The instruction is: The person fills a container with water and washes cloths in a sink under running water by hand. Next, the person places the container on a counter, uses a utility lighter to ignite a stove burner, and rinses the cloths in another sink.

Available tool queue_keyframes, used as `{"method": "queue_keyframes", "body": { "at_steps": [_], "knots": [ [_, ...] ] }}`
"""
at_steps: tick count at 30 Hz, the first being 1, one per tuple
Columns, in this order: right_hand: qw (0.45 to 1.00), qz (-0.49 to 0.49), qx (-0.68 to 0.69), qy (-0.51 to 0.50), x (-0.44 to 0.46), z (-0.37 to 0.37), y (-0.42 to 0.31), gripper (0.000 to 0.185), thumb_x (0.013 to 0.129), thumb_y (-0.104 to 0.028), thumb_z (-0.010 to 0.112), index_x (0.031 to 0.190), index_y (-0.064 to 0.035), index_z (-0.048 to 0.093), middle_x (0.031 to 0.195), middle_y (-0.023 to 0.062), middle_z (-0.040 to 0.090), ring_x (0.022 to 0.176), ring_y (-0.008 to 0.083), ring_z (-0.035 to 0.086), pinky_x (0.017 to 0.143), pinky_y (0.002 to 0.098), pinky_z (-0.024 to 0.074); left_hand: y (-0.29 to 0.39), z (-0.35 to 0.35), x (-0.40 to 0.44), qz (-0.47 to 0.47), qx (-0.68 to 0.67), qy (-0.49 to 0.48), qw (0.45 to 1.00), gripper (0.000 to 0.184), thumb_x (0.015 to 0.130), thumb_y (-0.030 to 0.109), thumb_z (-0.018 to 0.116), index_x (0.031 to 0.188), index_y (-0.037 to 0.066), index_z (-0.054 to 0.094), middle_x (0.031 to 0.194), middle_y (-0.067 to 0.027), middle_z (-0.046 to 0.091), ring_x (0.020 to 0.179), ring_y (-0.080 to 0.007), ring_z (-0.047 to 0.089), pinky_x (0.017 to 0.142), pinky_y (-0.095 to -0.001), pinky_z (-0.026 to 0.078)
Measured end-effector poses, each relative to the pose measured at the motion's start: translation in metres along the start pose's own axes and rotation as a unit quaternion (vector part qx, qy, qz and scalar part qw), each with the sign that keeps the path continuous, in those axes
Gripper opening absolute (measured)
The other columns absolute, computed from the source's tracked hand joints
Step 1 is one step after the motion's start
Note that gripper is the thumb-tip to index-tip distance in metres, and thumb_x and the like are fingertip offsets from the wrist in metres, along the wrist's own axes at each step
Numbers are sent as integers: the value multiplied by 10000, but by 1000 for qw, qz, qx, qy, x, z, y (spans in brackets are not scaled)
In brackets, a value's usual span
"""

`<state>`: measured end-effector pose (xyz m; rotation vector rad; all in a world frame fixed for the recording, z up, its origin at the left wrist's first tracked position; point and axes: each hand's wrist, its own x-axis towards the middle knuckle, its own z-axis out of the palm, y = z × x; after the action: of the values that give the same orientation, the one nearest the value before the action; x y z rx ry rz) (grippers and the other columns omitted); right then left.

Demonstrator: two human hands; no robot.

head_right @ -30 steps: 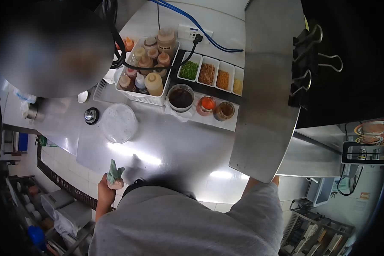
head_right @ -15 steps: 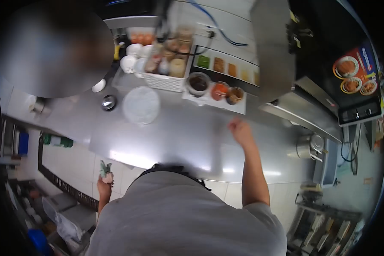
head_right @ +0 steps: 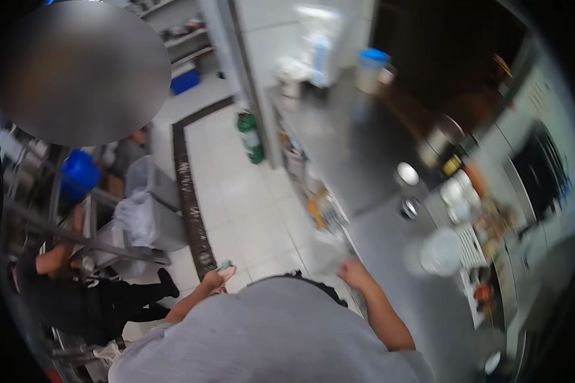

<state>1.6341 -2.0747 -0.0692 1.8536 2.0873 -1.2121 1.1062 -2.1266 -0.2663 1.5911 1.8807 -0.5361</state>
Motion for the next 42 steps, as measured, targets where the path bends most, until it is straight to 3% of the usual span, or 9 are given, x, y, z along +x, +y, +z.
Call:
{"method": "queue_keyframes", "body": {
  "at_steps": [7,10,13,22,27,31,34,37,42],
  "knots": [
    [918,-12,-259,-302,165,108,71,286,827,-311,465,904,-102,644,948,139,624,921,317,575,832,422,447,-28,-180,53,-54,-504,128,852,426,837,343,542,1031,-33,490,641,-79,580,512,-109,605,456,-235,495],
    [923,36,-221,-314,229,93,30,271,814,-286,474,917,-104,647,957,135,625,920,309,580,818,413,455,-101,-144,122,106,-246,264,927,369,834,240,543,1089,-19,478,796,-112,620,579,-208,631,492,-319,515],
    [919,28,-225,-321,310,68,-9,262,801,-261,484,931,-106,650,967,131,626,919,301,585,804,404,463,-88,-206,77,-251,-495,7,832,402,837,256,508,1192,68,511,754,-81,601,547,-118,555,482,-300,457],
    [721,-239,-578,-298,627,-52,-243,266,762,-187,512,970,-112,659,996,120,631,915,276,600,761,377,488,-220,-215,124,-392,-552,10,736,346,796,279,529,1050,44,544,765,-117,606,593,-151,581,511,-319,464],
    [865,-357,-306,174,865,-126,-464,180,765,-161,496,747,-39,626,737,146,628,667,275,601,575,400,475,-296,-309,246,-351,-568,56,742,327,774,292,541,971,31,563,770,-137,609,618,-169,594,527,-330,467],
    [956,-112,272,-9,864,-129,-576,245,776,-280,559,843,-59,640,815,134,641,742,289,612,628,389,481,-376,-380,317,-317,-542,58,776,321,756,303,551,907,21,577,775,-152,611,638,-184,606,539,-338,471],
    [860,-299,-381,-158,912,-88,-510,350,788,-343,517,912,-45,650,974,171,622,860,341,597,745,411,462,-451,-415,357,-280,-481,68,828,321,743,311,558,860,13,588,779,-164,613,654,-195,614,549,-345,473],
    [936,-163,-221,-219,917,-33,-413,351,750,-289,543,957,-23,645,1042,169,605,951,342,579,813,411,451,-546,-442,412,-269,-411,88,867,326,730,319,565,812,6,599,782,-176,615,669,-205,622,558,-351,475],
    [856,-41,-344,-384,895,-62,-443,313,733,-233,557,954,-32,650,1029,171,610,941,335,585,806,415,453,-585,-662,493,-252,-734,270,570,258,703,127,555,912,-24,572,783,-125,610,611,-247,607,495,-336,482]
  ]
}}
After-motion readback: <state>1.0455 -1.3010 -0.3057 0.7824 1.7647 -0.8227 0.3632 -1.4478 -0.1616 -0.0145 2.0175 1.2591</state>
